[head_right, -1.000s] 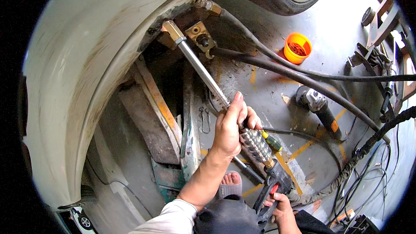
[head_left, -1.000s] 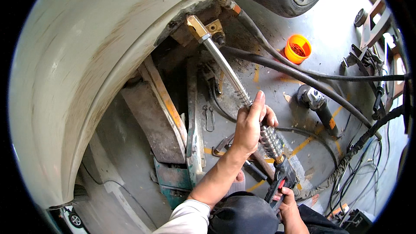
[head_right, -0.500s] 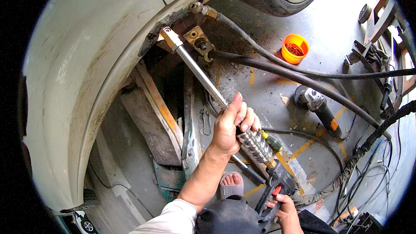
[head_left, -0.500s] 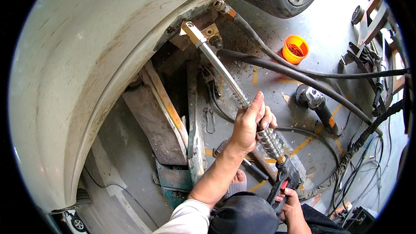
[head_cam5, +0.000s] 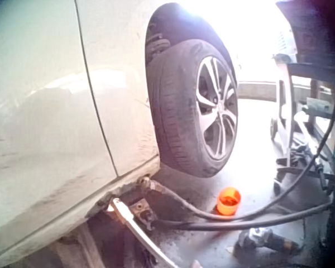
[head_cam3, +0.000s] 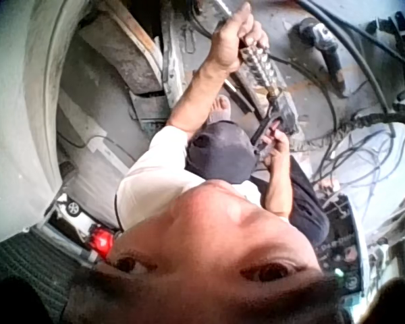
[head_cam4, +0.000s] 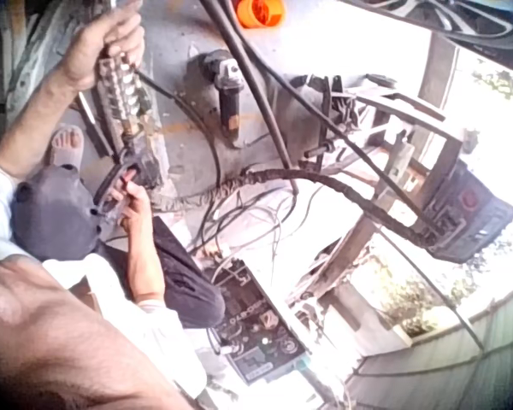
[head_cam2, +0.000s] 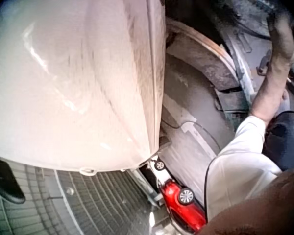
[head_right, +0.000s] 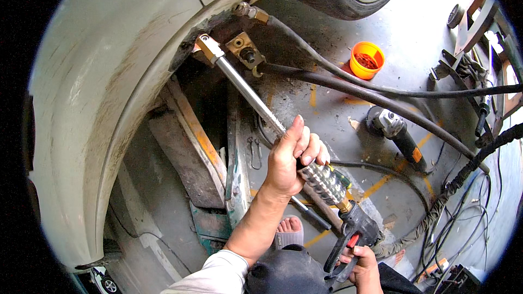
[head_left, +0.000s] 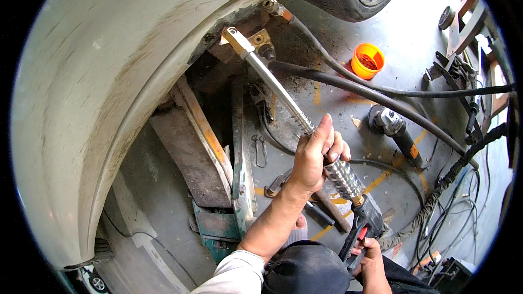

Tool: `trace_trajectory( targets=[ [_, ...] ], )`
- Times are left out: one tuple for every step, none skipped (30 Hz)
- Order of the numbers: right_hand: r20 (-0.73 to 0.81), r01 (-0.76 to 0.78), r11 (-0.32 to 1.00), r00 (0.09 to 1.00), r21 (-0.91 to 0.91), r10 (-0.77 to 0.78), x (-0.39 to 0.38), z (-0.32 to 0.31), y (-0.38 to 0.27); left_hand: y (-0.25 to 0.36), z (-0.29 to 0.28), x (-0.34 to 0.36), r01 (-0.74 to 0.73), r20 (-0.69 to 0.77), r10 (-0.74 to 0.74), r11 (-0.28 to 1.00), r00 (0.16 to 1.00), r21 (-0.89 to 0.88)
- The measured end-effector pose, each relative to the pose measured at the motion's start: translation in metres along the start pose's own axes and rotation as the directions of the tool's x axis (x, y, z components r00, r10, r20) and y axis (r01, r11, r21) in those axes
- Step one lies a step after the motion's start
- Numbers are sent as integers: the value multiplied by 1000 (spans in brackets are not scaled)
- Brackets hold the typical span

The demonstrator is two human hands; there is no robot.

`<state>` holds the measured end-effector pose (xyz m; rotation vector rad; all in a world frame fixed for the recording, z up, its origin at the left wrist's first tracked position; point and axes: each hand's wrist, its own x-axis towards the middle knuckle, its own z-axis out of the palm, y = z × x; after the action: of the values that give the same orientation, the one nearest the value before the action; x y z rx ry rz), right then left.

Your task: The person uses a pneumatic hammer to chip away at the car's wheel arch area, then switches to an angle grinder to smooth the surface. The person works on the car's body panel near the wheel well.

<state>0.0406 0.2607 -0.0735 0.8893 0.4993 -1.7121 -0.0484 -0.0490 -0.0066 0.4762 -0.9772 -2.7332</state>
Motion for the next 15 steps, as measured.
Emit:
trace_trajectory(
  targets=[
    [8,4,1000,1000,2,-4,-2,1,-3,-1,1,1,-4,4,4,1000,1000,-20],
    [16,8,1000,1000,4,-8,-3,3,-6,-3,2,2,-7,8,7,999,1000,-40],
    [60,12,999,998,36,-14,-3,10,-7,-3,2,3,-9,15,10,998,1000,-58],
    [76,19,1000,997,11,-19,-3,11,-9,-3,3,4,-12,15,13,998,1000,-59],
    [93,26,1000,995,-14,-24,-2,12,-12,-3,3,5,-15,15,16,998,1000,-59],
    [109,31,999,994,-40,-26,-2,11,-13,-3,3,5,-20,13,20,998,1000,-60],
    [99,34,999,995,-42,-30,-2,9,-13,-5,1,6,-24,22,26,998,999,-63],
    [84,45,998,996,-35,-42,-2,9,-12,-5,2,6,-21,24,22,998,999,-60],
    [70,50,998,996,-30,-48,-2,9,-11,-5,2,7,-20,22,21,998,1000,-55],
    [55,56,998,997,-25,-55,-3,9,-11,-5,3,7,-19,20,20,999,1000,-51],
    [51,54,999,997,-6,-54,-4,12,-11,-5,4,7,-22,18,23,999,1000,-48],
    [44,52,999,998,14,-53,-6,15,-10,-5,5,7,-23,16,24,999,1000,-47],
    [38,50,998,998,34,-51,-7,18,-10,-5,5,7,-24,13,25,999,1000,-45],
    [41,53,998,998,25,-54,-8,20,-11,-5,5,6,-26,11,26,999,1000,-40],
    [45,58,998,997,15,-58,-8,22,-12,-5,5,7,-27,11,28,999,1000,-35]
  ],
)
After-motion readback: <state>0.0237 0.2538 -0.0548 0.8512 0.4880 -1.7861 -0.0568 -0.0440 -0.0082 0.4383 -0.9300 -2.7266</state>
